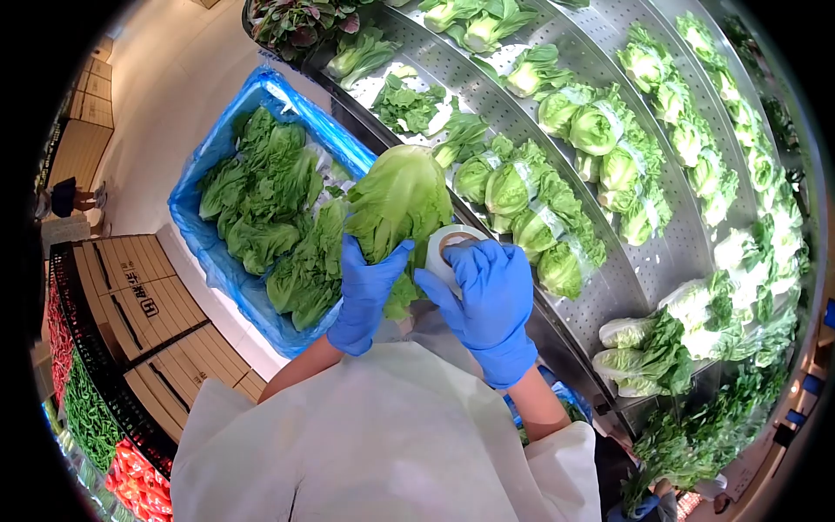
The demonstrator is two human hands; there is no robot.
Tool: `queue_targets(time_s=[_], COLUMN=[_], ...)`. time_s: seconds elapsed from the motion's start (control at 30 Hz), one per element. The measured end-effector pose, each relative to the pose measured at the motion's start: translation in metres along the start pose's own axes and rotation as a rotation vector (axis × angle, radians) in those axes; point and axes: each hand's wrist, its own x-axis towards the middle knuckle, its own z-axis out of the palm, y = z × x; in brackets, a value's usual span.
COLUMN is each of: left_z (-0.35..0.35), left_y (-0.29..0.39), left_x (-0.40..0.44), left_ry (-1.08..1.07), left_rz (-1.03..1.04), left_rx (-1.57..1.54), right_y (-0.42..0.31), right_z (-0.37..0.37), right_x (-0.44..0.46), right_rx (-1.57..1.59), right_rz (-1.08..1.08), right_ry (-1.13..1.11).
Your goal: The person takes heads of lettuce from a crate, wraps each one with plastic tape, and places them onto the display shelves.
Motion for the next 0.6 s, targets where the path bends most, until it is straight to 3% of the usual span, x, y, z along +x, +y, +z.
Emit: queue_targets(time_s=[0.1,0.17,0.3,0.47,0.6], left_z=[-0.004,-0.005,-0.004,0.006,0.023], left_y=[0.009,0.025,0.015,-0.002,0.011], left_x=[-0.005,-0.011,-0.011,-0.006,-0.003], left_ry=[-0.080,-0.169,-0.163,-0.067,0.047], left_rz=[-0.087,-0.299,-0.295,0.016,0.090], left_rx=[-0.175,-0.366,-0.354,-0.176,-0.127], right_y=[0.000,0.000,0.000,0.001,0.003], right_z=[-0.006,-0.007,-0.004,-0.005,0.000], right_x=[0.000,-0.001,-0.003,-0.005,0.000], right_rx=[0.056,0.094,0.079,0.036,0.022], right_rz=[-0.008,-0.033,-0.073,-0.063,-0.050], right_ry=[0.032,0.029,0.021,-0.065,-0.001])
